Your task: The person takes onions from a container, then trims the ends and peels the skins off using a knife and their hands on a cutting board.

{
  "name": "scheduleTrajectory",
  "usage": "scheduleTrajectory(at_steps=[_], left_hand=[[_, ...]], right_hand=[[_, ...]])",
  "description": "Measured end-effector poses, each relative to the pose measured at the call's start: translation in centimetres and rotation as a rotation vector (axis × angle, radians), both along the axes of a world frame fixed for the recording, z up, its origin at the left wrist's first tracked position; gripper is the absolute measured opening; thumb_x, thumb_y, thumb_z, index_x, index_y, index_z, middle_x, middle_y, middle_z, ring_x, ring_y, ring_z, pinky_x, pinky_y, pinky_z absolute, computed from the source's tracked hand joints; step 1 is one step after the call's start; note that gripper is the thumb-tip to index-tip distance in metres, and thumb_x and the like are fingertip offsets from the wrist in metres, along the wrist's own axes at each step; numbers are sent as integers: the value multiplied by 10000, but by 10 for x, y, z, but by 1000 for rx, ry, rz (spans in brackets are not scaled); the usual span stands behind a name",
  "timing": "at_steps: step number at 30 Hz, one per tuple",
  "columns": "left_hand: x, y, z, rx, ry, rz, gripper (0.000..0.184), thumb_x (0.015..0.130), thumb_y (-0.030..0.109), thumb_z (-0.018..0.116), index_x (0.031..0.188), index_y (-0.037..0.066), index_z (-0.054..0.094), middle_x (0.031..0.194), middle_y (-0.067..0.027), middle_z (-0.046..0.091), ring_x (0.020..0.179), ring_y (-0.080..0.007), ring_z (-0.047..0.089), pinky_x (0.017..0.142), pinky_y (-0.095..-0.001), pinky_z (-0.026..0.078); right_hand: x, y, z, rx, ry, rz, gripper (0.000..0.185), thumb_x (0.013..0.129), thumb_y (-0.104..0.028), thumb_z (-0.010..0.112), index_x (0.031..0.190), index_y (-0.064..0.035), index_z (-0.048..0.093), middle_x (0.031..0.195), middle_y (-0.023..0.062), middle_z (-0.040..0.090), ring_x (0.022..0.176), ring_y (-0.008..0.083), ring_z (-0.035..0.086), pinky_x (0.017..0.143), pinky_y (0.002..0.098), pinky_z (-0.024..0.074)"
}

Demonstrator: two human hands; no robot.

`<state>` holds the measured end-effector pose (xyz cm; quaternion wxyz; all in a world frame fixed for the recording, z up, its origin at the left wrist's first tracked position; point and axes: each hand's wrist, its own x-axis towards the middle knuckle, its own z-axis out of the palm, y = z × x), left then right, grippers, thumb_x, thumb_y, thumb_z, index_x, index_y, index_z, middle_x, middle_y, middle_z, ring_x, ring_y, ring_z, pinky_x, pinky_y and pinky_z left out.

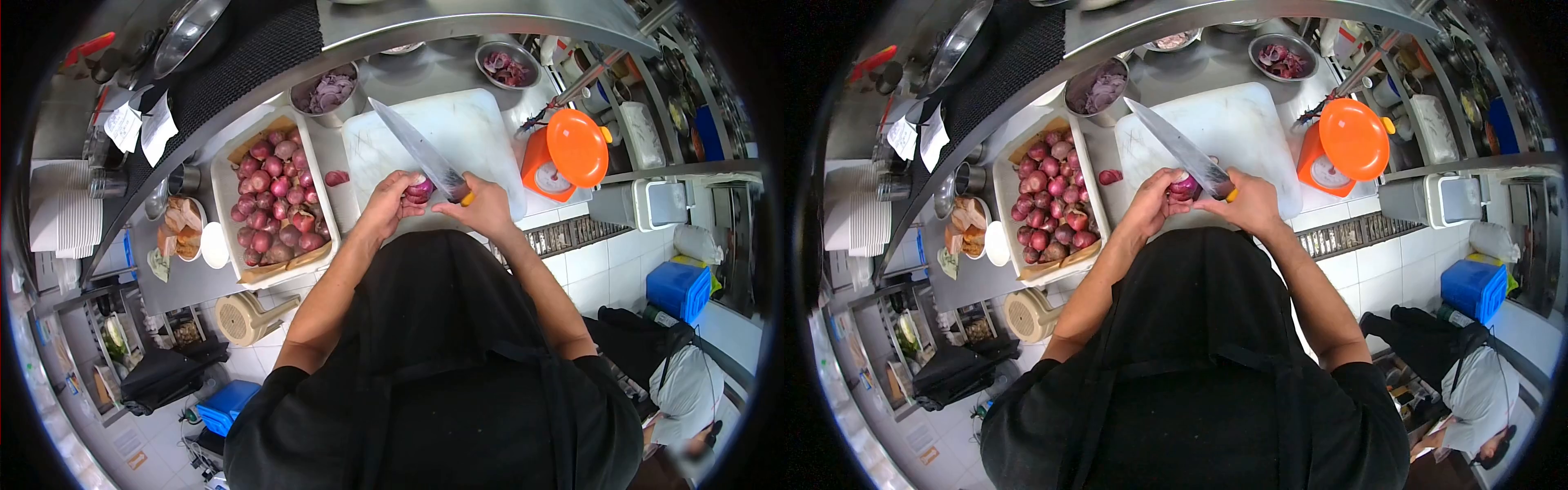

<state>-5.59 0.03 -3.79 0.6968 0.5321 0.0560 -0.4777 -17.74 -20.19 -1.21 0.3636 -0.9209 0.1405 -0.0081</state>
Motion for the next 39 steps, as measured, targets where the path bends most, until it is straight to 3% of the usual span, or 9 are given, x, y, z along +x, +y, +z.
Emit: scheduleTrajectory(at_steps=[4,10,13,16,19,31,34,38,39], left_hand=[[-1,-3,3,18,-2,-19,264,1020,319,683,1095,79,603,929,-61,683,790,-153,702,723,-314,631],[-2,0,-7,66,6,-47,228,1040,300,618,1077,85,551,953,-78,683,797,-183,720,771,-362,646],[-3,2,-10,90,18,-42,228,1055,301,591,1091,83,539,958,-80,678,814,-197,725,789,-385,647],[-6,2,-13,98,33,-18,244,1072,320,569,1105,81,530,959,-80,673,827,-199,721,798,-395,644],[-5,4,-16,94,43,19,277,1087,359,544,1112,83,552,963,-77,679,832,-188,709,815,-384,635],[4,10,-24,254,32,117,349,1017,439,620,1167,128,674,957,-1,709,827,-107,648,746,-294,462],[4,12,-28,265,11,107,350,1006,447,639,1178,144,678,951,7,705,803,-96,623,724,-284,442],[7,14,-35,253,29,97,382,1009,428,665,1219,110,695,954,8,711,831,-131,646,760,-309,482],[5,12,-40,265,-82,117,372,1018,406,669,1229,101,708,959,-2,720,820,-125,640,756,-305,487]], right_hand=[[1,4,-3,-30,-124,20,763,710,-720,864,1025,-42,712,863,135,769,839,343,762,744,439,580],[8,13,-2,-116,-127,13,568,799,-571,881,925,-53,684,859,128,773,779,333,757,698,430,579],[7,13,-8,-24,-128,30,507,834,-530,865,887,-51,705,810,131,760,749,326,752,669,413,570],[5,16,-9,38,-109,30,469,844,-515,860,904,-64,744,773,117,753,701,298,741,648,389,561],[3,16,1,133,17,64,449,865,-549,815,1063,-146,792,903,114,792,830,322,758,748,422,586],[-11,7,1,204,44,-31,479,853,-543,841,1011,-94,787,777,100,768,685,271,743,662,369,564],[-13,4,-14,183,-90,-63,442,871,-448,865,981,-32,767,725,121,741,603,196,696,598,348,530],[-10,-3,-14,151,40,-92,527,870,-534,840,984,-26,758,747,142,740,669,269,723,641,388,546],[-8,-5,-11,128,86,-104,555,867,-581,822,990,-43,763,772,140,752,714,295,739,672,402,558]])
